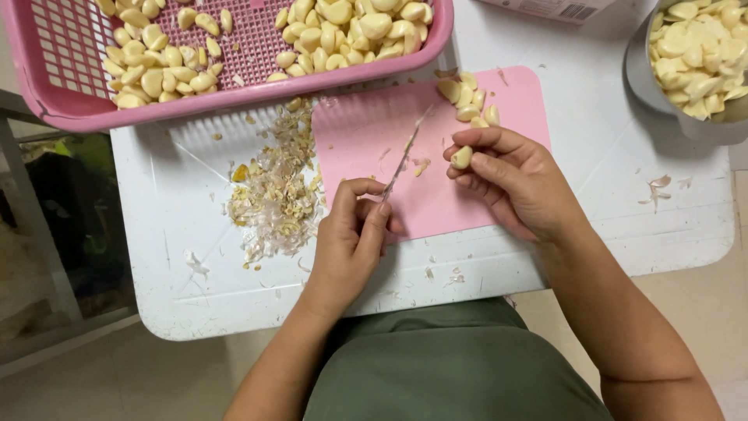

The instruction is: Slicing garlic cloves on a pink cutting board using a small knife.

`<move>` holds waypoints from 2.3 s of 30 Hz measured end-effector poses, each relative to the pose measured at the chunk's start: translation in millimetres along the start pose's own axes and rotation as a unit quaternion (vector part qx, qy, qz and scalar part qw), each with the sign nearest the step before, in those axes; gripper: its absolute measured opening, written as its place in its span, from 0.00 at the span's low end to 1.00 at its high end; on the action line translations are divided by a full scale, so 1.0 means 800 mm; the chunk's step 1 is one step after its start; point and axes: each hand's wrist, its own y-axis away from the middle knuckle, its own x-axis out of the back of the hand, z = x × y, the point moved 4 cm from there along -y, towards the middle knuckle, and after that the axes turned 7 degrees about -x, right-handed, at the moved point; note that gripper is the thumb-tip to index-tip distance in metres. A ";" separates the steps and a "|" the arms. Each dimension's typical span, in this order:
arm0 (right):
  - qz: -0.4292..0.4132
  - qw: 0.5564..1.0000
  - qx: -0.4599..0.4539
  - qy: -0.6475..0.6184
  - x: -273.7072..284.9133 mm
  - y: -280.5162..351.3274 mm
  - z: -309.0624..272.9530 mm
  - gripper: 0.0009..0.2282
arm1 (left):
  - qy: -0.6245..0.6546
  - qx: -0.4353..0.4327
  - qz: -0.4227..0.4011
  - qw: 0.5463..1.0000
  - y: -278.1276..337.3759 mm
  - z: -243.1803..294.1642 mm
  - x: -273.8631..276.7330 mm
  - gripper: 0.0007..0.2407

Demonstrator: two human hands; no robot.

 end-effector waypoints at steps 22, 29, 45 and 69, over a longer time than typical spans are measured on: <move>0.119 0.798 0.291 0.515 -0.031 0.041 0.008 0.04 | -0.378 0.032 -0.282 0.881 0.027 0.053 -0.024 0.22; 0.120 0.799 0.290 0.512 -0.035 0.041 0.006 0.03 | -0.382 0.040 -0.280 0.880 0.023 0.059 -0.025 0.22; 0.127 0.811 0.291 0.491 -0.039 0.039 0.004 0.03 | -0.360 0.050 -0.286 0.887 0.019 0.044 -0.027 0.22; 0.152 0.755 0.260 0.582 -0.013 0.005 -0.027 0.05 | -0.482 0.031 -0.244 0.841 0.026 0.031 0.009 0.21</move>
